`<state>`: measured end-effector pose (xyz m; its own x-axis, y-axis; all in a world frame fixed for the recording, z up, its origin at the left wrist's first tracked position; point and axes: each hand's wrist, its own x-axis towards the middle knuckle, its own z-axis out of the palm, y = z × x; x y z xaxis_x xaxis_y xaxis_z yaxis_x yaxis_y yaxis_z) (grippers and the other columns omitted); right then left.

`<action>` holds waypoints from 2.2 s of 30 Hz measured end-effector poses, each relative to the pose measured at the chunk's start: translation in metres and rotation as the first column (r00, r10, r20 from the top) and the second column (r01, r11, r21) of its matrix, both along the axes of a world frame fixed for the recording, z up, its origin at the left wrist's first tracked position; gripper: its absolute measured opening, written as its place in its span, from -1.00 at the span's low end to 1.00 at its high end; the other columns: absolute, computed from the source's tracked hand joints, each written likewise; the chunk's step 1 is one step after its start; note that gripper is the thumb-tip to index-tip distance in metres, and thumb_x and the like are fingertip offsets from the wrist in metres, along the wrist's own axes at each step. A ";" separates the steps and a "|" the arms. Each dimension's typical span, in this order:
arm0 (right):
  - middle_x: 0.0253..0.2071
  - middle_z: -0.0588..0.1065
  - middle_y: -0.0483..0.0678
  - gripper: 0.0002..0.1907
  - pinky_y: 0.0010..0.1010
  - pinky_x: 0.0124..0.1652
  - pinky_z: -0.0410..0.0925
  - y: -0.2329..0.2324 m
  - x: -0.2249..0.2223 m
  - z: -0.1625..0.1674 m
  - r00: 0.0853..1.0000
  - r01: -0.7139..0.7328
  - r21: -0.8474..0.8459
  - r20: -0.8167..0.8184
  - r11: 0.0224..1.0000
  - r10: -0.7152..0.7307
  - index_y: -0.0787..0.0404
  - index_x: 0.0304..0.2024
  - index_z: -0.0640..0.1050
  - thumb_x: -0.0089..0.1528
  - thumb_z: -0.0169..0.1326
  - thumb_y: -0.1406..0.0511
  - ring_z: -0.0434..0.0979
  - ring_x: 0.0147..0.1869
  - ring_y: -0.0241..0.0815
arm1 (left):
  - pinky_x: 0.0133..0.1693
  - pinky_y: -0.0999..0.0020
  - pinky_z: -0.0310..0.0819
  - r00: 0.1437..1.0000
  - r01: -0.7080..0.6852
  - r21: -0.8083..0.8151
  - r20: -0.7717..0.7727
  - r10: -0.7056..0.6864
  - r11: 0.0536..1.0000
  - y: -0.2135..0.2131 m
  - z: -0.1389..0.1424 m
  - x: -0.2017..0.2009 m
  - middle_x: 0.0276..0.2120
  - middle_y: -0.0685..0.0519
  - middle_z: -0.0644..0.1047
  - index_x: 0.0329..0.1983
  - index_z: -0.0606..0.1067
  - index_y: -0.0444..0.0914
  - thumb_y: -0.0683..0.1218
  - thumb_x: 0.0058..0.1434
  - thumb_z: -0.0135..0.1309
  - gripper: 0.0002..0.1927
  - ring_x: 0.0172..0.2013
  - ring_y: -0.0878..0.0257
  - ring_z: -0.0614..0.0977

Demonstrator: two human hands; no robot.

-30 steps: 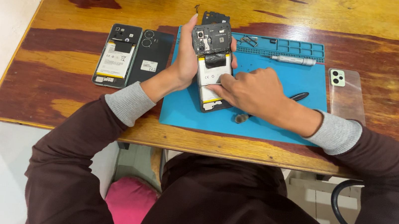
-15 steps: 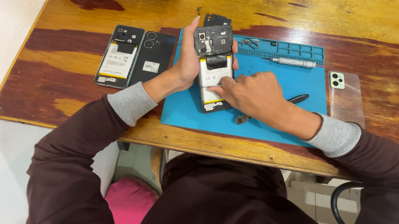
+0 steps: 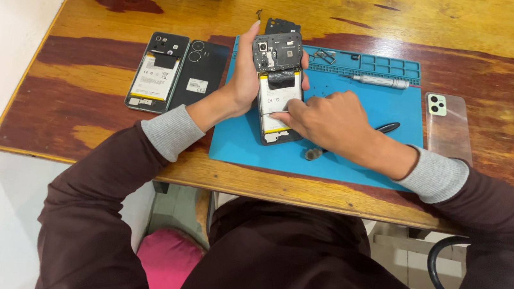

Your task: The person disassembles a smartphone on a blue mat, using a screwdriver to remove screws and a metal spudger to pry open the casing. They carefully lift the battery and disconnect internal components, then reposition the phone to continue working on the internal assembly.

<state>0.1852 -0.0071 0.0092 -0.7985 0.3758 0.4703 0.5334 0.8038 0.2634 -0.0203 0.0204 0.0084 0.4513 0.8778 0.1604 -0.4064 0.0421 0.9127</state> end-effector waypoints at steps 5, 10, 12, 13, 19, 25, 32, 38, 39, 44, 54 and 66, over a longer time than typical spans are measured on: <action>-0.82 0.28 -0.13 -0.45 -0.32 -0.73 0.09 -0.003 -0.003 -0.002 0.998 0.044 -0.023 -0.046 0.999 -0.045 0.09 -0.61 0.43 0.33 0.11 -0.08 0.28 -0.81 -0.17 | -0.15 0.20 0.65 0.999 -0.010 -0.046 0.042 0.011 0.999 0.001 -0.001 0.001 -0.27 -0.07 0.60 -0.10 0.49 -0.32 0.41 0.38 -0.72 -0.11 -0.25 0.12 0.69; -0.84 0.29 -0.11 -0.45 -0.29 -0.74 0.11 -0.002 -0.002 0.000 1.000 0.023 -0.069 -0.021 0.997 -0.024 0.09 -0.61 0.45 0.33 0.10 -0.07 0.30 -0.82 -0.13 | -0.17 0.22 0.64 1.000 0.016 -0.002 0.008 -0.016 1.000 0.000 0.000 0.000 -0.32 -0.12 0.62 -0.11 0.50 -0.30 0.42 0.36 -0.73 -0.10 -0.28 0.13 0.69; -0.86 0.29 -0.09 -0.44 -0.28 -0.74 0.12 -0.001 -0.001 0.001 1.000 0.015 -0.049 -0.005 0.999 -0.015 0.09 -0.64 0.46 0.32 0.10 -0.09 0.30 -0.83 -0.11 | -0.17 0.23 0.64 1.000 0.015 -0.004 -0.005 -0.015 1.000 0.000 0.001 -0.001 -0.32 -0.12 0.62 -0.11 0.50 -0.30 0.42 0.36 -0.73 -0.10 -0.28 0.13 0.69; -0.85 0.30 -0.09 -0.45 -0.28 -0.74 0.11 -0.002 -0.002 0.000 0.999 0.029 -0.054 -0.012 0.998 -0.030 0.09 -0.62 0.46 0.32 0.09 -0.08 0.30 -0.82 -0.12 | -0.16 0.22 0.64 1.000 0.007 -0.022 0.004 -0.007 1.000 0.000 0.001 -0.001 -0.31 -0.11 0.62 -0.11 0.50 -0.30 0.42 0.36 -0.73 -0.10 -0.28 0.13 0.69; -0.82 0.33 -0.09 -0.46 -0.25 -0.73 0.10 -0.006 -0.003 -0.002 0.997 0.064 -0.110 -0.030 0.992 -0.068 0.10 -0.60 0.43 0.34 0.07 -0.07 0.30 -0.81 -0.10 | -0.17 0.21 0.65 1.000 -0.013 -0.019 0.010 0.014 1.000 0.000 0.000 0.002 -0.30 -0.07 0.60 -0.12 0.49 -0.30 0.41 0.37 -0.74 -0.11 -0.26 0.13 0.69; -0.81 0.34 -0.07 -0.45 -0.23 -0.72 0.12 -0.006 -0.002 0.001 0.999 0.046 -0.146 -0.017 0.988 -0.049 0.11 -0.60 0.41 0.35 0.06 -0.06 0.32 -0.80 -0.07 | -0.16 0.22 0.64 1.000 0.006 -0.013 0.003 -0.006 1.000 0.001 0.000 0.000 -0.31 -0.10 0.62 -0.11 0.50 -0.30 0.41 0.36 -0.74 -0.10 -0.27 0.13 0.69; -0.80 0.37 -0.03 -0.46 -0.18 -0.72 0.14 -0.012 -0.006 0.002 0.993 0.115 -0.191 0.007 0.975 -0.115 0.11 -0.59 0.42 0.34 0.04 -0.07 0.35 -0.79 0.00 | -0.17 0.22 0.65 1.000 0.011 -0.035 0.013 -0.011 0.999 0.000 0.000 0.000 -0.30 -0.10 0.62 -0.11 0.50 -0.30 0.43 0.35 -0.75 -0.08 -0.26 0.12 0.70; -0.79 0.38 0.02 -0.45 -0.13 -0.70 0.17 -0.015 -0.007 0.005 0.993 0.116 -0.236 -0.006 0.965 -0.121 0.11 -0.58 0.45 0.35 0.02 -0.08 0.37 -0.77 0.06 | -0.16 0.20 0.64 1.000 -0.009 -0.026 -0.006 0.009 1.000 -0.003 0.002 0.000 -0.30 -0.11 0.62 -0.10 0.50 -0.31 0.42 0.36 -0.74 -0.09 -0.26 0.11 0.69; -0.78 0.38 0.02 -0.45 -0.13 -0.70 0.17 -0.015 -0.007 0.005 0.991 0.128 -0.234 -0.009 0.964 -0.133 0.11 -0.58 0.45 0.35 0.02 -0.08 0.38 -0.76 0.07 | -0.16 0.19 0.64 1.000 -0.015 -0.037 0.007 0.016 0.999 -0.003 0.003 0.000 -0.28 -0.11 0.61 -0.09 0.50 -0.32 0.42 0.36 -0.73 -0.09 -0.25 0.11 0.69; -0.79 0.38 0.03 -0.46 -0.11 -0.70 0.17 -0.016 -0.008 0.008 0.991 0.129 -0.280 0.006 0.951 -0.133 0.11 -0.58 0.47 0.34 0.02 -0.08 0.39 -0.75 0.09 | -0.17 0.20 0.65 1.000 0.006 -0.013 -0.004 -0.006 1.000 -0.002 0.003 0.000 -0.31 -0.12 0.62 -0.10 0.50 -0.31 0.42 0.36 -0.75 -0.09 -0.26 0.12 0.70; -0.81 0.36 0.02 -0.46 -0.14 -0.71 0.18 -0.015 -0.009 0.010 0.991 0.129 -0.271 0.004 0.954 -0.133 0.12 -0.58 0.49 0.35 0.03 -0.07 0.38 -0.77 0.06 | -0.16 0.20 0.64 1.000 -0.008 -0.006 0.001 0.008 1.000 -0.002 0.002 -0.001 -0.30 -0.10 0.61 -0.09 0.50 -0.32 0.40 0.38 -0.74 -0.09 -0.26 0.11 0.69; -0.81 0.35 0.03 -0.45 -0.14 -0.71 0.18 -0.014 -0.008 0.008 0.994 0.111 -0.259 0.009 0.960 -0.113 0.12 -0.59 0.49 0.35 0.03 -0.07 0.38 -0.76 0.07 | -0.18 0.20 0.64 1.000 0.002 -0.017 -0.003 -0.002 1.000 -0.001 0.001 -0.001 -0.32 -0.13 0.62 -0.10 0.50 -0.31 0.43 0.36 -0.73 -0.09 -0.27 0.11 0.70</action>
<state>0.1774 -0.0207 0.0176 -0.7418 0.5720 0.3501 0.6249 0.7790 0.0513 -0.0210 0.0196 0.0096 0.4532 0.8797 0.1437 -0.4036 0.0588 0.9131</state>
